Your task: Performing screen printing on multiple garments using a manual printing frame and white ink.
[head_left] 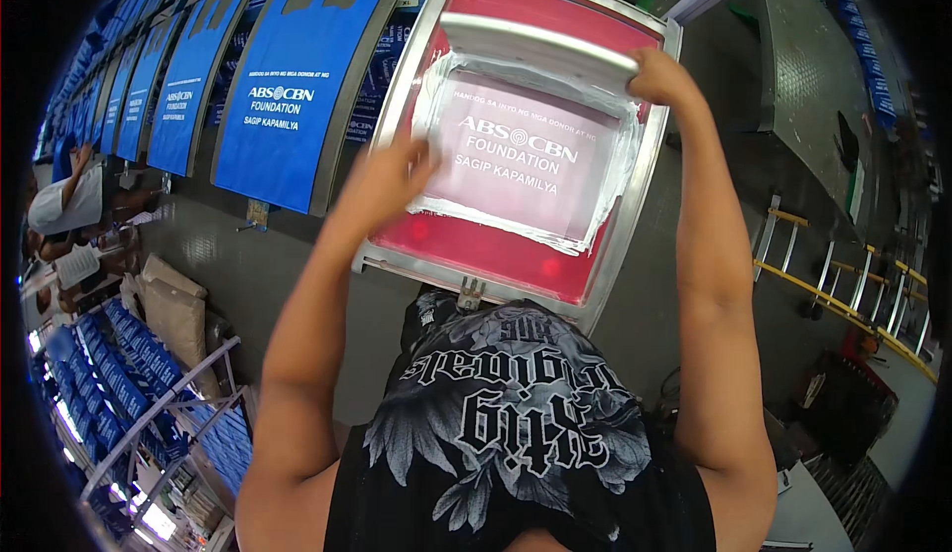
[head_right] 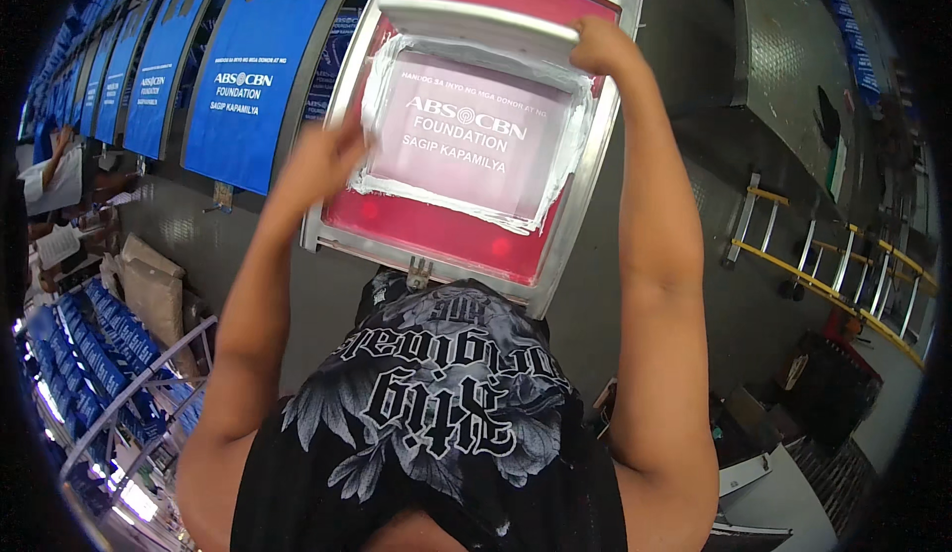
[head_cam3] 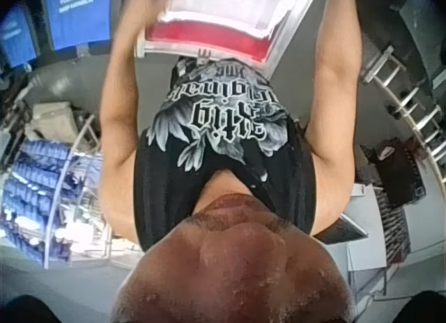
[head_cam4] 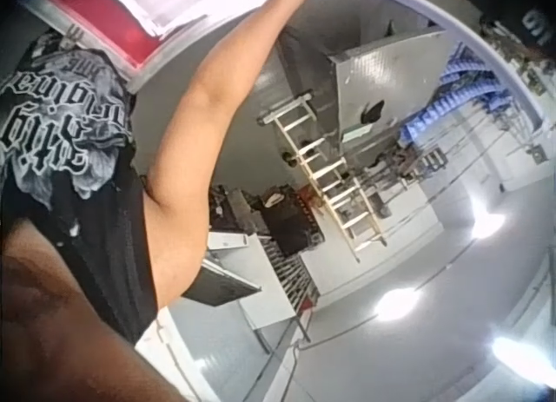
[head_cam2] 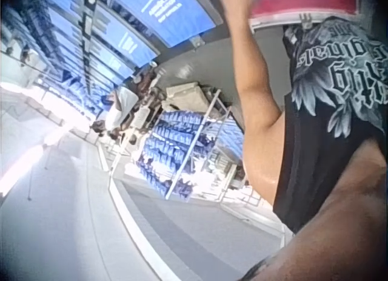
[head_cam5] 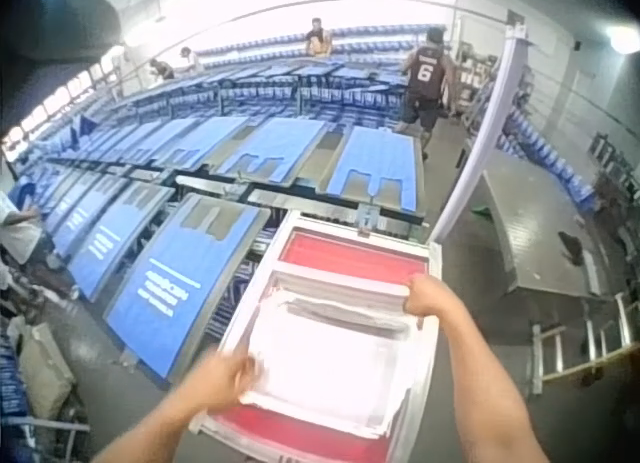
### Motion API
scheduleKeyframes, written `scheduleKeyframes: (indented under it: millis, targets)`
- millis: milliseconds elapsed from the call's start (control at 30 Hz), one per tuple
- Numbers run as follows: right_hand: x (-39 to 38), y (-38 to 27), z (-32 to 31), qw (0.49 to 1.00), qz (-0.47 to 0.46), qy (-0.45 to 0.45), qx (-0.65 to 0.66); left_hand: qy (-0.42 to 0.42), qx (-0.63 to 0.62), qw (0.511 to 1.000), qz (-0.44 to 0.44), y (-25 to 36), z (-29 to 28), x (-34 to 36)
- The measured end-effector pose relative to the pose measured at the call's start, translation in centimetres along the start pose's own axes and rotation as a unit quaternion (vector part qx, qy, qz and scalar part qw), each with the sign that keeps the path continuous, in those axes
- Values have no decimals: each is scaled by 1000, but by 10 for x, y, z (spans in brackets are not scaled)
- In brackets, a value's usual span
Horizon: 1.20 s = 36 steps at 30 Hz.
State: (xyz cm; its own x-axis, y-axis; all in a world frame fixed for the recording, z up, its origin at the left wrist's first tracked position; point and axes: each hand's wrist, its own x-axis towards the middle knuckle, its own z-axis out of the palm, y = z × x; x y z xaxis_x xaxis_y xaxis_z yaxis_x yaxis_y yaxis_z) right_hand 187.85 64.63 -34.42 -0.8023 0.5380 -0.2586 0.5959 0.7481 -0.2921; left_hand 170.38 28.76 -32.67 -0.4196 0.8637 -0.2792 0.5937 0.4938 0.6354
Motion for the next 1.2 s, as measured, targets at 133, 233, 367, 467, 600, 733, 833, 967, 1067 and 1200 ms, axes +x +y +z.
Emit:
scheduleKeyframes:
  millis: [133, 233, 367, 467, 600, 733, 833, 967, 1067, 1200]
  targets:
    - [3, -18, 17, 997, 33, -67, -20, -385, -161, 890, -186, -64, 111, -119]
    - [10, -46, 14, 997, -1, -61, -41, -290, -436, 830, -192, -77, 179, -157]
    - [17, -78, 24, 998, -22, -4, -57, -284, -435, 844, -136, -66, 172, -157]
    - [-1, -83, 23, 1000, 28, 2, -1, -304, -448, 831, -126, -48, 152, -156]
    - [-93, -125, 54, 998, -26, 18, -51, -292, -469, 827, -108, -47, 149, -154]
    - [-219, -197, 89, 1000, 4, 25, -17, -271, -453, 842, -114, -47, 150, -156]
    - [-235, -195, 104, 996, -40, 73, -10, -273, -456, 839, -115, -48, 161, -152]
    - [-219, -171, 100, 992, -50, 112, -32, -264, -391, 862, -184, -64, 181, -147]
    - [-219, -138, 86, 993, -18, 87, -82, -240, -377, 866, -225, -70, 183, -151]
    - [-221, -76, 99, 998, -5, 55, 31, -262, -267, 893, -250, -57, 153, -150]
